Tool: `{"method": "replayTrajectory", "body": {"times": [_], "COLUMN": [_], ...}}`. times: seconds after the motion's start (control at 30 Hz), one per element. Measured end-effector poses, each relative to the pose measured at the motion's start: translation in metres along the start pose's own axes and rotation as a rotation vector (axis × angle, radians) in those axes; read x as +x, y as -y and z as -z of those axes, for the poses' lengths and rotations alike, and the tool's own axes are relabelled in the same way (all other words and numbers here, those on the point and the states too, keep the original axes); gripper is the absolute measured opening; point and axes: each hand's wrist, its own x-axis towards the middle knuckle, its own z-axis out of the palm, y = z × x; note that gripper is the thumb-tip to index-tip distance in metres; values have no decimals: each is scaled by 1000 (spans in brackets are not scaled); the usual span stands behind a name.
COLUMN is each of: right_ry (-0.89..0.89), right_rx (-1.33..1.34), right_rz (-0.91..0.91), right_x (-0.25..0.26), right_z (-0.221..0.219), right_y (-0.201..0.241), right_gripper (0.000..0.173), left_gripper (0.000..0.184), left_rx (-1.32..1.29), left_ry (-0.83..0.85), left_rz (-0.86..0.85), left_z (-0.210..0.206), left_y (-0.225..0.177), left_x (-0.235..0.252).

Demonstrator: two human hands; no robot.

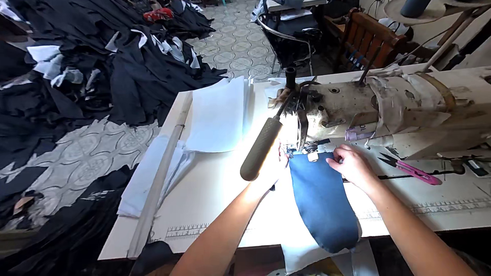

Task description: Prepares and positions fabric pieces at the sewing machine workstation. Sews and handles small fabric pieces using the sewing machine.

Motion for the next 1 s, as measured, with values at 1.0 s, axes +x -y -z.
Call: {"method": "replayTrajectory", "body": {"times": [1.0], "right_ry": [-39], "right_rx": [-91], "right_rz": [237], "right_x": [-54], "right_z": [-23], "right_y": [9], "right_gripper": [59], "left_gripper": [55], "left_rx": [-127], "left_ry": [627], "left_rz": [-859], "left_z": [-18], "left_y": [20], "left_x": [-104]}}
